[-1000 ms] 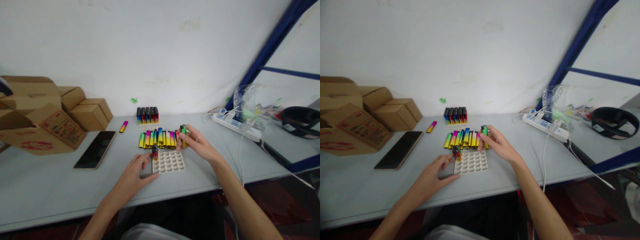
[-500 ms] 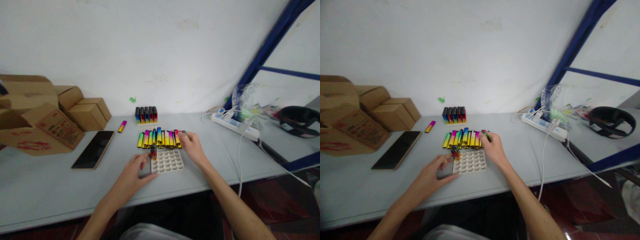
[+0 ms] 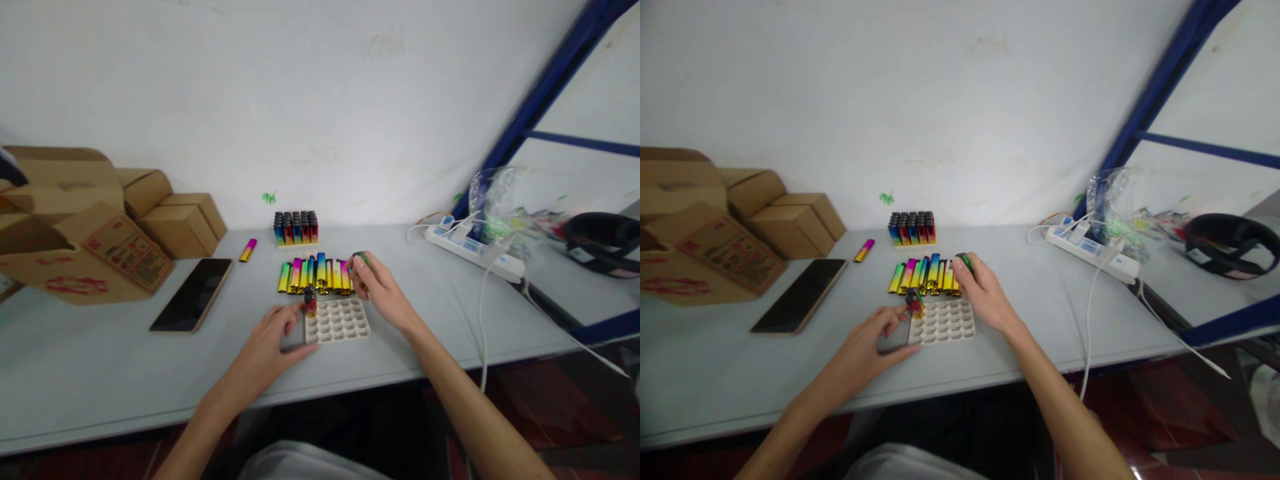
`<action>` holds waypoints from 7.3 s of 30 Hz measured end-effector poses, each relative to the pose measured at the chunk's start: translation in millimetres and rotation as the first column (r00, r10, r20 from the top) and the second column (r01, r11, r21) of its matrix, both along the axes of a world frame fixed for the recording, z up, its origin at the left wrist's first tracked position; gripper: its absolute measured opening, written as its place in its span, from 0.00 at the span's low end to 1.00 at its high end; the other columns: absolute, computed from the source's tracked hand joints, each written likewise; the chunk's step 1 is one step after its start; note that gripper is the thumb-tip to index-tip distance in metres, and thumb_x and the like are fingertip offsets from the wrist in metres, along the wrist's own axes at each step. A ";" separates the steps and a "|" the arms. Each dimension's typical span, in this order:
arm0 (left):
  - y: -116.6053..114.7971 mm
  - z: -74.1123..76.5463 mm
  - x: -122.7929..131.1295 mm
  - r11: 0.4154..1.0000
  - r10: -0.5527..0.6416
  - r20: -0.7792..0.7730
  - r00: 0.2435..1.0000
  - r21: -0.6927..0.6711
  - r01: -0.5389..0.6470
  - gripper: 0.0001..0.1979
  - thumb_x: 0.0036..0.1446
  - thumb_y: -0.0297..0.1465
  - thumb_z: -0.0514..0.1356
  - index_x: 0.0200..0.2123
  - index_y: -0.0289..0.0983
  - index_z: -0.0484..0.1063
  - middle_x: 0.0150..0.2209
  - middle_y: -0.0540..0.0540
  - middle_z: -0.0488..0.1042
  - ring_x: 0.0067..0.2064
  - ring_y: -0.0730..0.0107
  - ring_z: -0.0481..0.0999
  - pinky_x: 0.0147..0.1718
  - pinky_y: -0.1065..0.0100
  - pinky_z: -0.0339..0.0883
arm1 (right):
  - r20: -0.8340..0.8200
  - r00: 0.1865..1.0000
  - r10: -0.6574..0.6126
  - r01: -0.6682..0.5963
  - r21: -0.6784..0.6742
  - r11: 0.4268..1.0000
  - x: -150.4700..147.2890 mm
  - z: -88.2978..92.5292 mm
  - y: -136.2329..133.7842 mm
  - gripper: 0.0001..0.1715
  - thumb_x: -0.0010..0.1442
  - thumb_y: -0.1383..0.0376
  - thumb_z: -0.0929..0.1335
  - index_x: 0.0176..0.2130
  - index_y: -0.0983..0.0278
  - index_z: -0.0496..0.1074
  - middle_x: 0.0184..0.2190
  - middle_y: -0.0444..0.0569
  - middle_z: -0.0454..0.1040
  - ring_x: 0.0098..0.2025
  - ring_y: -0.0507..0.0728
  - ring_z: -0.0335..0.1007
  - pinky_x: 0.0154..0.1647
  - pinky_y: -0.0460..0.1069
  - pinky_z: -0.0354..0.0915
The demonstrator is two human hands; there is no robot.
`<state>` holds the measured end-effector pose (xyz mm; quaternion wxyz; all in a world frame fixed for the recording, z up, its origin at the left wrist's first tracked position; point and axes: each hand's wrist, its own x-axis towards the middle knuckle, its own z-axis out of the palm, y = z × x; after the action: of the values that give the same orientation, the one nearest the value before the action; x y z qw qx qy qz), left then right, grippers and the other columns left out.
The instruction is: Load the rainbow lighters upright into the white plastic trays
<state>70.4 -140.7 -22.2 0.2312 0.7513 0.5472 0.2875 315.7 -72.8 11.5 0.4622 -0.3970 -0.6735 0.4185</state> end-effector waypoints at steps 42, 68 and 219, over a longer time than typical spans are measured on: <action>-2.4 3.1 2.4 1.000 0.004 -0.021 1.000 -0.007 -0.004 0.18 0.55 0.39 0.69 0.30 0.42 0.60 0.34 0.52 0.67 0.37 0.63 0.70 0.38 0.64 0.65 | 0.418 0.896 0.151 -0.230 0.145 0.962 -23.4 3.8 -22.5 0.18 0.62 0.58 0.76 0.45 0.60 0.68 0.34 0.46 0.78 0.34 0.56 0.76 0.34 0.49 0.70; -1.2 4.2 2.2 1.000 0.013 -0.041 0.999 -0.001 -0.013 0.18 0.54 0.40 0.69 0.30 0.42 0.61 0.34 0.51 0.67 0.35 0.63 0.70 0.37 0.64 0.65 | 0.268 0.962 0.046 -0.081 0.122 0.989 70.4 5.9 23.0 0.25 0.56 0.53 0.79 0.51 0.58 0.81 0.59 0.55 0.68 0.52 0.60 0.76 0.54 0.58 0.77; 2.5 -7.9 -3.1 0.999 -0.007 -0.039 0.999 0.052 0.009 0.17 0.56 0.42 0.68 0.30 0.41 0.63 0.34 0.51 0.68 0.35 0.62 0.72 0.36 0.63 0.68 | -0.147 0.985 0.090 -0.113 -0.153 0.982 8.3 17.0 0.0 0.28 0.67 0.44 0.67 0.29 0.61 0.60 0.21 0.36 0.52 0.21 0.47 0.45 0.20 0.45 0.44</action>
<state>67.3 -138.3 -30.1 0.2023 0.7647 0.5408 0.2861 324.0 -72.8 28.5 0.4525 -0.3678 -0.6233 0.5210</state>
